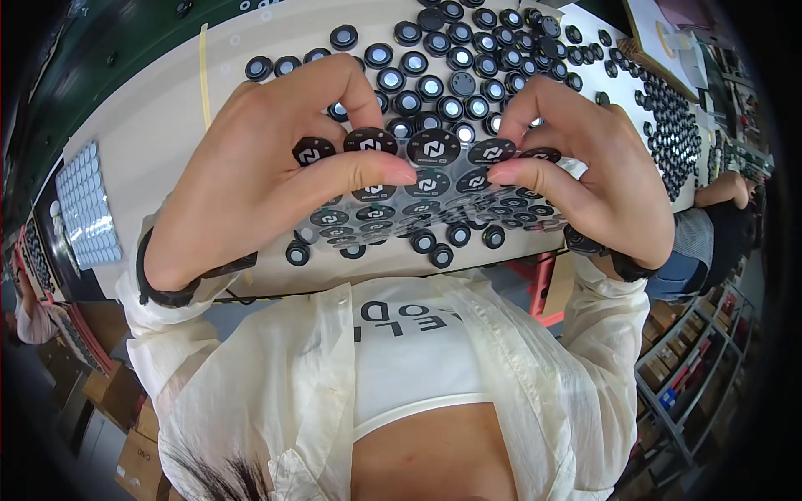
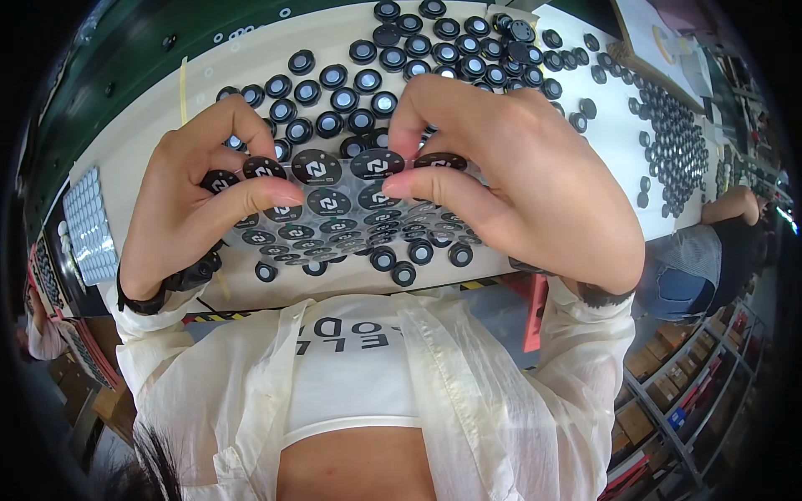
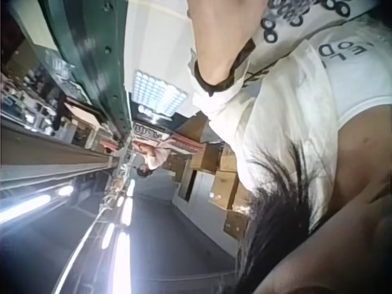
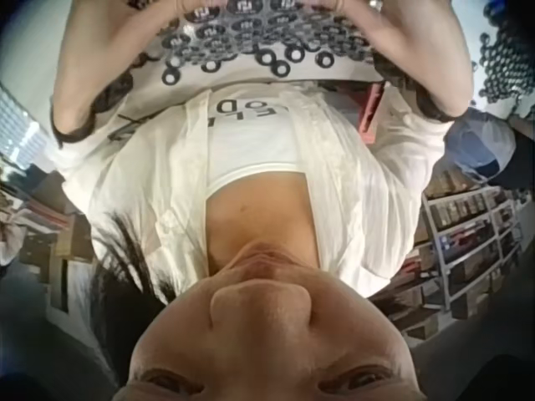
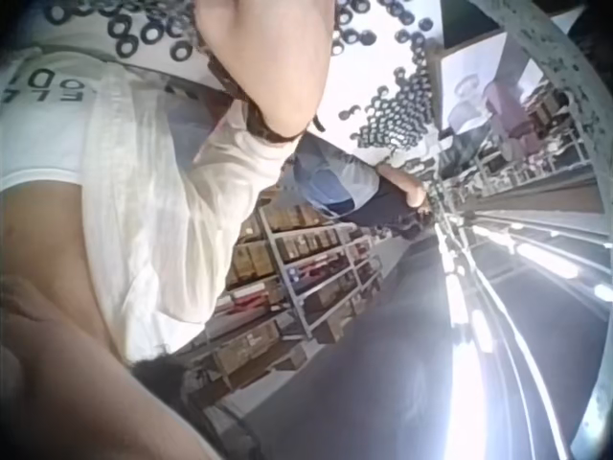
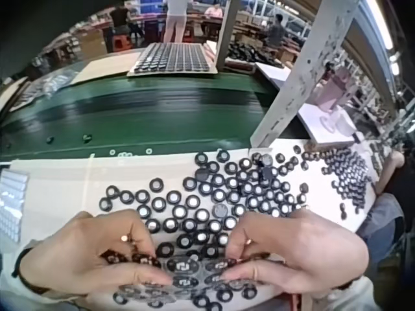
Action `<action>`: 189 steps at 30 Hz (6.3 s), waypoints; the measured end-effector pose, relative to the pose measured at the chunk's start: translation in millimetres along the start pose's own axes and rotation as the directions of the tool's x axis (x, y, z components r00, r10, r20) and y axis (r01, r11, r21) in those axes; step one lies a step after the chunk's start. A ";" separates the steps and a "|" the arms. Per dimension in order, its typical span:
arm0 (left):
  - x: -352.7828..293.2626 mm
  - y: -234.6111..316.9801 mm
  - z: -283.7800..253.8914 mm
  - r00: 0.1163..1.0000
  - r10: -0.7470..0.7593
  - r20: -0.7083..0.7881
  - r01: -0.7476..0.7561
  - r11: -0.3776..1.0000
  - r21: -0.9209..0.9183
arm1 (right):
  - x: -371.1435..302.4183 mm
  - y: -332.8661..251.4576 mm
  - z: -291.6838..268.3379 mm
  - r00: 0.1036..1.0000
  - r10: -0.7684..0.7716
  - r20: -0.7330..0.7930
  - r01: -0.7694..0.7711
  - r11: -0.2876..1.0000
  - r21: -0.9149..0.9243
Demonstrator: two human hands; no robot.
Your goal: Manually assembling small electronic components by inserting white circular parts into black circular bases.
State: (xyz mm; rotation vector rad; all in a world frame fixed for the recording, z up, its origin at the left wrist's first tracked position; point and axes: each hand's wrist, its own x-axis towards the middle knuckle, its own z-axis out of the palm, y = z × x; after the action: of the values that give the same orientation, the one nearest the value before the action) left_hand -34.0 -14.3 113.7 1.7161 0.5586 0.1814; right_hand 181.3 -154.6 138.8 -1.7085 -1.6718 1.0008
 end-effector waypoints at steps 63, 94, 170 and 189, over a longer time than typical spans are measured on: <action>42.7 -106.4 55.9 0.919 0.313 0.240 -0.380 0.542 0.750 | -10.7 51.6 44.7 0.998 0.064 0.005 -0.062 0.981 -0.184; 52.2 -87.8 10.8 0.980 0.188 0.065 -0.158 0.935 -0.319 | 27.8 70.6 98.7 0.846 0.234 -0.479 0.259 0.606 0.752; 40.3 -106.4 -58.9 0.954 0.295 0.055 -0.202 0.496 0.845 | 25.6 80.8 95.9 0.942 0.175 -0.286 -0.224 0.963 -0.149; 50.4 -101.7 -12.8 0.884 0.371 0.285 -0.457 0.814 0.359 | 5.1 59.6 60.5 0.954 0.062 -0.292 0.012 0.969 0.245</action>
State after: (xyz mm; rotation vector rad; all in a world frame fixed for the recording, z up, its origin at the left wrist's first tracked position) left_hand -22.4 32.6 10.3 2.2372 0.0529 0.2045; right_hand 167.0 -161.4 55.2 -1.6261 -1.2812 0.8689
